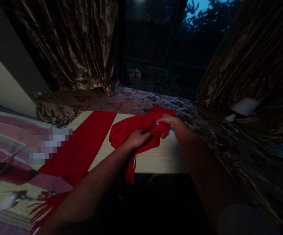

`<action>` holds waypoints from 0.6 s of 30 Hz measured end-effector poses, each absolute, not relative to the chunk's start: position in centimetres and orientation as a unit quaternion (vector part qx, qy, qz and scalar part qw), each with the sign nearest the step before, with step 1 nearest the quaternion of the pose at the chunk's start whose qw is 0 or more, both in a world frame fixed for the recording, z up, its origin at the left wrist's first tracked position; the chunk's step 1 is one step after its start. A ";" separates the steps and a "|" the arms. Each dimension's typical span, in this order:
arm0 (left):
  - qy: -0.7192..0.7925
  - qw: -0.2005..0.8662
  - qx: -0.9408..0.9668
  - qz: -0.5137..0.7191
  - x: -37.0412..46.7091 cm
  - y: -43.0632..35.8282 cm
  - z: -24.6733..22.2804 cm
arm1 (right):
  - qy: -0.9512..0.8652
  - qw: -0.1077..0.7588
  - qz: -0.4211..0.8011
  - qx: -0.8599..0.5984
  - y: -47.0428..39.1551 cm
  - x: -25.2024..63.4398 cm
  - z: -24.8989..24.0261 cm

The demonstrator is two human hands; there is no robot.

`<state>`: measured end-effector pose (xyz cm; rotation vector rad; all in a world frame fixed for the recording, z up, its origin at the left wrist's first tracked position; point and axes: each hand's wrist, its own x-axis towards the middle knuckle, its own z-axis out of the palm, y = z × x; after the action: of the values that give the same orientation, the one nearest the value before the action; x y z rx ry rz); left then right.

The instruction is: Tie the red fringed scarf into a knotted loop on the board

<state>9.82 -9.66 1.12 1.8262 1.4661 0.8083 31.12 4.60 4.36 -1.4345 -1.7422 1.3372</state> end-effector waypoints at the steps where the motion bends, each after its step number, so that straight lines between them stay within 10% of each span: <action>1: 0.569 0.294 0.714 0.284 9.2 -9.4 1.9 | -0.643 0.247 0.511 -0.514 4.9 31.2 4.8; 7: 0.567 0.166 0.796 0.132 5.9 -7.5 3.7 | -0.687 0.167 0.497 -0.503 7.0 29.1 9.3; 13: 0.705 0.021 0.696 0.133 4.0 -4.6 1.2 | -0.688 0.356 0.411 -0.481 10.3 24.9 10.3; 18: 0.677 0.016 0.729 0.101 3.3 -2.0 0.2 | -0.789 0.060 0.166 -0.588 11.9 25.4 6.5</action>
<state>3.27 -2.05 0.20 2.2673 2.1061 0.3143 25.35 11.92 6.51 -1.7803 -2.3882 0.5021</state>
